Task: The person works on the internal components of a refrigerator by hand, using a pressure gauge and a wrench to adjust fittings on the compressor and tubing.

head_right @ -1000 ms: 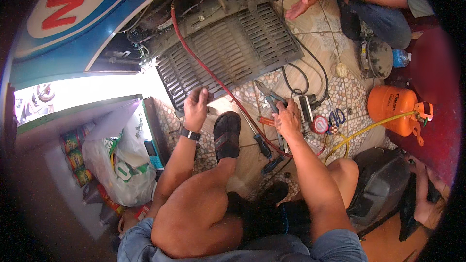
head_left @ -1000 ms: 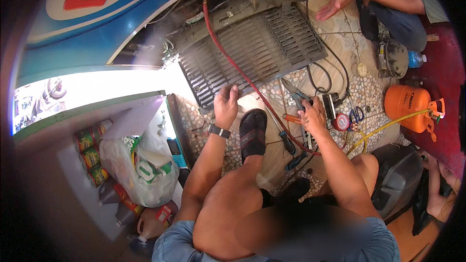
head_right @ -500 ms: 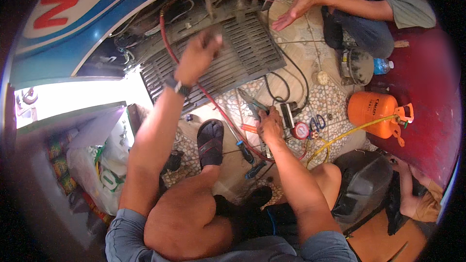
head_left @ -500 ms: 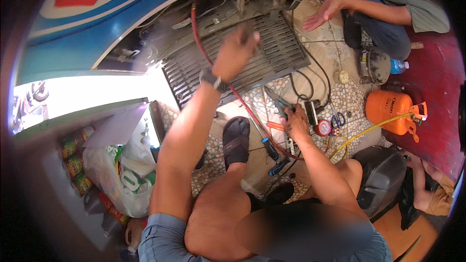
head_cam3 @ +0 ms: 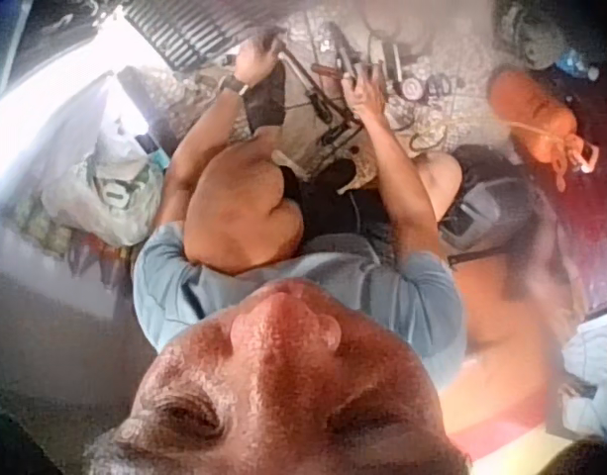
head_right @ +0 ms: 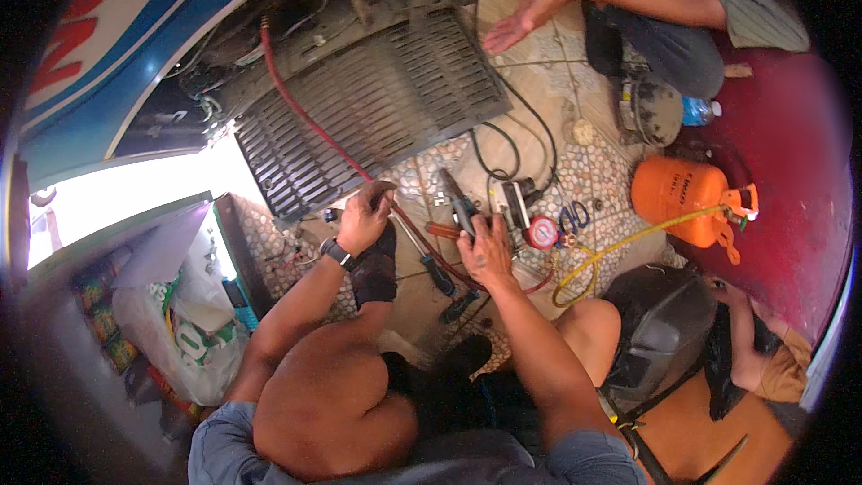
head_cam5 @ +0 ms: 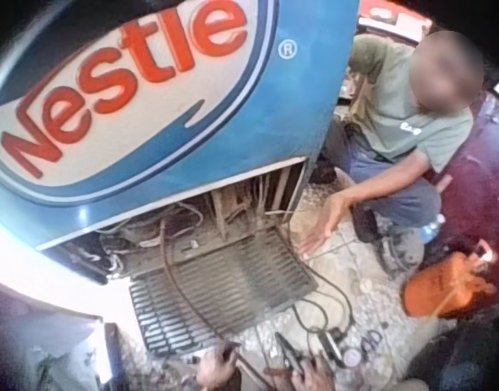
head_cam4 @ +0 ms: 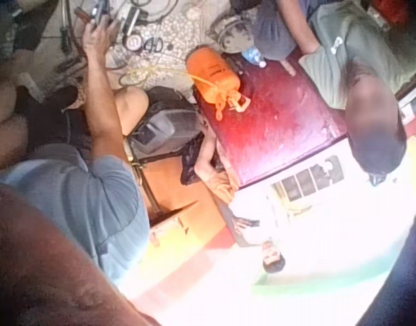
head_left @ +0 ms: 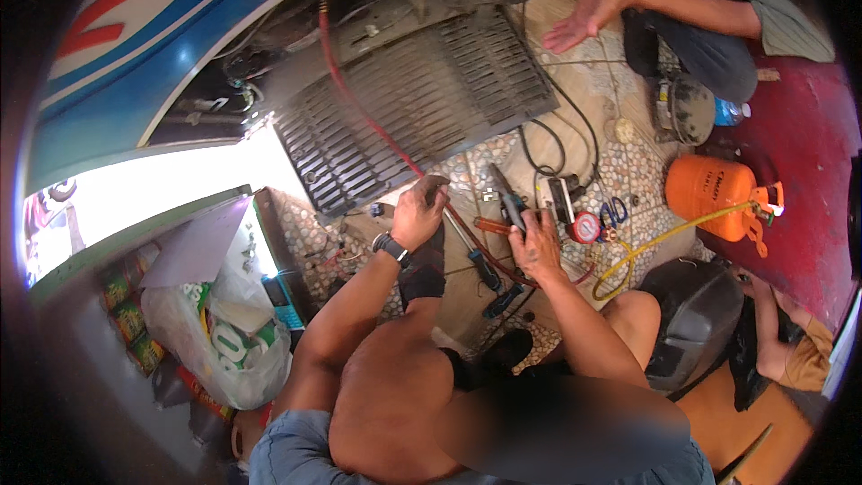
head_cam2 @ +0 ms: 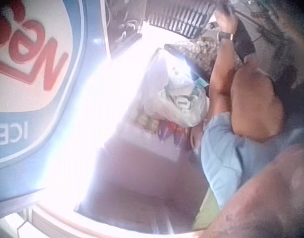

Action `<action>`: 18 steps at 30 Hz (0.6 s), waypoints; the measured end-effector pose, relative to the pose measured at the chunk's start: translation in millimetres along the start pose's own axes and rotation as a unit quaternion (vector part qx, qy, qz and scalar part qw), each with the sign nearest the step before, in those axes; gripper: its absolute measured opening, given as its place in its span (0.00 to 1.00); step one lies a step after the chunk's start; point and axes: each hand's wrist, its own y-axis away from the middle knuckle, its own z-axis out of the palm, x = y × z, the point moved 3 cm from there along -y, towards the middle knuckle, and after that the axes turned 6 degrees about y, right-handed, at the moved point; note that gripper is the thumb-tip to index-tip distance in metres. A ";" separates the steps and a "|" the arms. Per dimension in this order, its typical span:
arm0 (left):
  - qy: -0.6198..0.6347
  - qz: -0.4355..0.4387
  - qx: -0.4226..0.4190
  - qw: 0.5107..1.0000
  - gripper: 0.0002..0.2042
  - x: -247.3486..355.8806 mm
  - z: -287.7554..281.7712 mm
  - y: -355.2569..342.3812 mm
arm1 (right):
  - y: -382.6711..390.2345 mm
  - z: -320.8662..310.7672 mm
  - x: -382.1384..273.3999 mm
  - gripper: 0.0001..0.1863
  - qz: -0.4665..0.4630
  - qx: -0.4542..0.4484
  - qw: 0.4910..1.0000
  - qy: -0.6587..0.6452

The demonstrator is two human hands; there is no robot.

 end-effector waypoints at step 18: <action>-0.007 -0.022 0.039 0.999 0.10 -32.4 -21.2 19.6 | -23.0 -2.5 -1.6 0.21 -0.049 0.074 0.994 0.065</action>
